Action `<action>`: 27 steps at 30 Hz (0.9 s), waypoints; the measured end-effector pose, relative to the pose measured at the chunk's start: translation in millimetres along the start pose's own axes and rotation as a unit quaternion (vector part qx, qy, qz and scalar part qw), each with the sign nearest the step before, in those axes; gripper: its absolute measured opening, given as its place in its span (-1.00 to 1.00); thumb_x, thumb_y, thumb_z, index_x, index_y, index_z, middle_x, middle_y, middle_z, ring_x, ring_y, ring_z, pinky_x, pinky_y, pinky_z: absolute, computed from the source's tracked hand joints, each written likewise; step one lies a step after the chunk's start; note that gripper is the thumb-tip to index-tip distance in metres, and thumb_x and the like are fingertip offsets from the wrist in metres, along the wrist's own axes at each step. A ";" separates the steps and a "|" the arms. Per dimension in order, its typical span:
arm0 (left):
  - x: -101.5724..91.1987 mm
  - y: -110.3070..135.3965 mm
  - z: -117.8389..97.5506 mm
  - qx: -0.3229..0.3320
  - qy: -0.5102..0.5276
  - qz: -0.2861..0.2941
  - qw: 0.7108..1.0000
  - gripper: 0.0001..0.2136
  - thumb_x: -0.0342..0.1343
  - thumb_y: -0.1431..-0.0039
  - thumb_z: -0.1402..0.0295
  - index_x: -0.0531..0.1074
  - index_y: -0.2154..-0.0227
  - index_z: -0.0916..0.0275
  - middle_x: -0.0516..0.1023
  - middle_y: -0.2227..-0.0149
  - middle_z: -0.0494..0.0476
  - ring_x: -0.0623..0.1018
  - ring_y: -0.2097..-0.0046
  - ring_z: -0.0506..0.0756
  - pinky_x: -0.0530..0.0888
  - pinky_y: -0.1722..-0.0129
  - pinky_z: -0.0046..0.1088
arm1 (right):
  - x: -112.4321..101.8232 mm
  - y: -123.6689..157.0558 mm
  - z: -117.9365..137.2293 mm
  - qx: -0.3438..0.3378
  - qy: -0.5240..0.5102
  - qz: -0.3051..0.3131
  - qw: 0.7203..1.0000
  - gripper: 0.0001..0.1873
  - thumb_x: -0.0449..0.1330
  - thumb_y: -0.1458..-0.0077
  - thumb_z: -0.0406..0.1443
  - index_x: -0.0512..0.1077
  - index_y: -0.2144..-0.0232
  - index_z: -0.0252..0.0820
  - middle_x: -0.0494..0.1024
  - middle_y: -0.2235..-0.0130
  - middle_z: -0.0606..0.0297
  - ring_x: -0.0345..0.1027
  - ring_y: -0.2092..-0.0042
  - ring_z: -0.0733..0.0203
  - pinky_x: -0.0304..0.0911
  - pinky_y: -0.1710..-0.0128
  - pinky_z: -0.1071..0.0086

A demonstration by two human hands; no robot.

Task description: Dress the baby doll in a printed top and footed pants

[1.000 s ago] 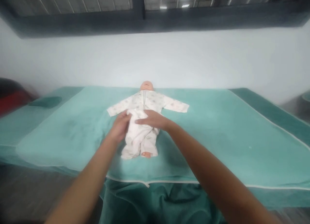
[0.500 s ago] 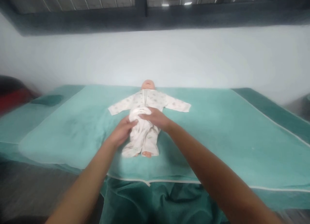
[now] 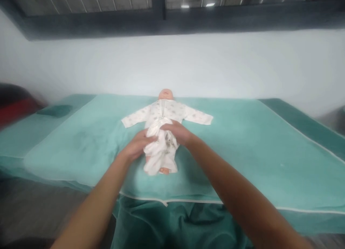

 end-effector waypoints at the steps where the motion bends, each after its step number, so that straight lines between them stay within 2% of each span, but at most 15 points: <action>1: -0.3 0.6 0.7 0.004 0.005 0.007 1.000 -0.51 0.46 0.10 0.26 0.55 0.08 0.31 0.67 0.21 0.22 0.62 0.21 0.18 0.48 0.15 -0.35 | 0.4 -0.2 -1.1 -0.005 0.013 -0.007 1.000 -0.62 0.37 0.10 -0.25 0.54 0.17 -0.24 0.65 0.21 0.20 0.51 0.19 0.09 0.38 0.18 0.30; 3: -1.0 0.2 2.7 0.020 0.038 -0.027 0.999 -0.51 0.43 0.05 0.24 0.51 0.05 0.29 0.67 0.18 0.22 0.62 0.18 0.19 0.48 0.13 -0.33 | 1.9 0.9 -0.6 -0.016 0.053 0.003 0.998 -0.57 0.38 0.05 -0.18 0.54 0.10 -0.21 0.65 0.12 0.19 0.50 0.12 0.07 0.38 0.12 0.28; 5: -1.0 -1.6 5.3 0.043 0.080 -0.083 0.992 -0.52 0.39 0.01 0.19 0.49 0.04 0.29 0.66 0.20 0.21 0.62 0.18 0.19 0.48 0.15 -0.33 | 3.9 3.3 2.1 -0.020 0.116 0.047 0.992 -0.51 0.38 0.00 -0.10 0.54 0.04 -0.19 0.63 0.05 0.18 0.49 0.05 0.04 0.37 0.05 0.24; 8: 2.4 -2.3 8.5 0.057 0.101 -0.125 0.985 -0.52 0.38 0.02 0.16 0.48 0.08 0.31 0.65 0.27 0.19 0.61 0.22 0.19 0.47 0.23 -0.35 | 6.4 6.7 6.2 -0.008 0.234 0.138 0.962 -0.48 0.39 0.00 -0.06 0.55 0.02 -0.16 0.62 0.01 0.19 0.48 0.00 0.00 0.35 -0.01 0.20; 11: 9.2 7.3 9.1 0.054 0.076 -0.179 0.980 -0.54 0.35 -0.02 0.15 0.47 0.07 0.29 0.64 0.28 0.16 0.60 0.24 0.17 0.46 0.27 -0.38 | 7.9 6.8 9.3 -0.028 0.309 0.150 0.939 -0.50 0.38 -0.01 -0.05 0.56 0.04 -0.14 0.63 0.01 0.23 0.47 -0.03 0.00 0.33 -0.02 0.21; 13: 16.8 22.4 10.0 0.048 0.056 -0.233 0.970 -0.57 0.32 -0.06 0.15 0.47 0.06 0.27 0.64 0.25 0.15 0.60 0.23 0.16 0.46 0.26 -0.38 | 9.9 5.9 11.0 -0.049 0.345 0.133 0.928 -0.54 0.35 -0.03 -0.02 0.57 0.09 -0.14 0.64 0.05 0.26 0.48 0.00 0.00 0.33 0.01 0.23; 15: 27.9 43.3 13.3 0.030 0.053 -0.281 0.958 -0.59 0.29 -0.09 0.14 0.48 0.06 0.26 0.64 0.21 0.17 0.60 0.22 0.16 0.48 0.25 -0.37 | 13.3 5.3 11.9 -0.050 0.389 0.141 0.909 -0.57 0.37 0.03 -0.01 0.59 0.18 -0.13 0.66 0.12 0.29 0.50 0.06 0.00 0.32 0.06 0.24; 18: 48.6 78.7 23.2 -0.002 0.098 -0.309 0.946 -0.59 0.28 -0.11 0.15 0.49 0.03 0.25 0.64 0.09 0.24 0.61 0.13 0.21 0.50 0.20 -0.32 | 19.7 4.6 12.3 -0.042 0.454 0.185 0.871 -0.62 0.42 0.13 -0.01 0.59 0.31 -0.11 0.66 0.23 0.34 0.50 0.13 0.00 0.30 0.15 0.27; 21: 64.3 109.3 37.1 -0.023 0.140 -0.331 0.933 -0.60 0.26 -0.14 0.13 0.49 0.00 0.19 0.61 -0.01 0.27 0.61 0.06 0.22 0.51 0.15 -0.30 | 26.1 2.1 10.6 -0.061 0.534 0.204 0.818 -0.70 0.40 0.12 -0.04 0.56 0.42 -0.10 0.63 0.31 0.32 0.48 0.22 0.04 0.24 0.27 0.30; 24: 67.9 127.6 53.4 -0.040 0.136 -0.358 0.923 -0.58 0.24 -0.16 0.09 0.48 -0.02 0.16 0.61 -0.01 0.27 0.61 0.07 0.22 0.51 0.16 -0.30 | 32.1 -0.5 6.3 -0.075 0.590 0.213 0.776 -0.72 0.41 0.14 -0.04 0.55 0.46 -0.08 0.62 0.34 0.28 0.46 0.27 0.06 0.16 0.33 0.30; 27: 58.7 134.6 65.5 -0.043 0.071 -0.398 0.914 -0.60 0.22 -0.16 0.05 0.50 0.05 0.19 0.64 0.08 0.22 0.60 0.11 0.21 0.49 0.16 -0.30 | 35.8 -0.4 2.5 -0.068 0.626 0.223 0.744 -0.66 0.41 0.17 0.01 0.56 0.42 -0.05 0.63 0.31 0.28 0.45 0.24 0.04 0.11 0.36 0.31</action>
Point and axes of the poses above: each hand's wrist, its own y-axis away from the middle knuckle, its own x-axis out of the palm, z = x × y, the point moved 2 cm from there along -y, towards the middle knuckle
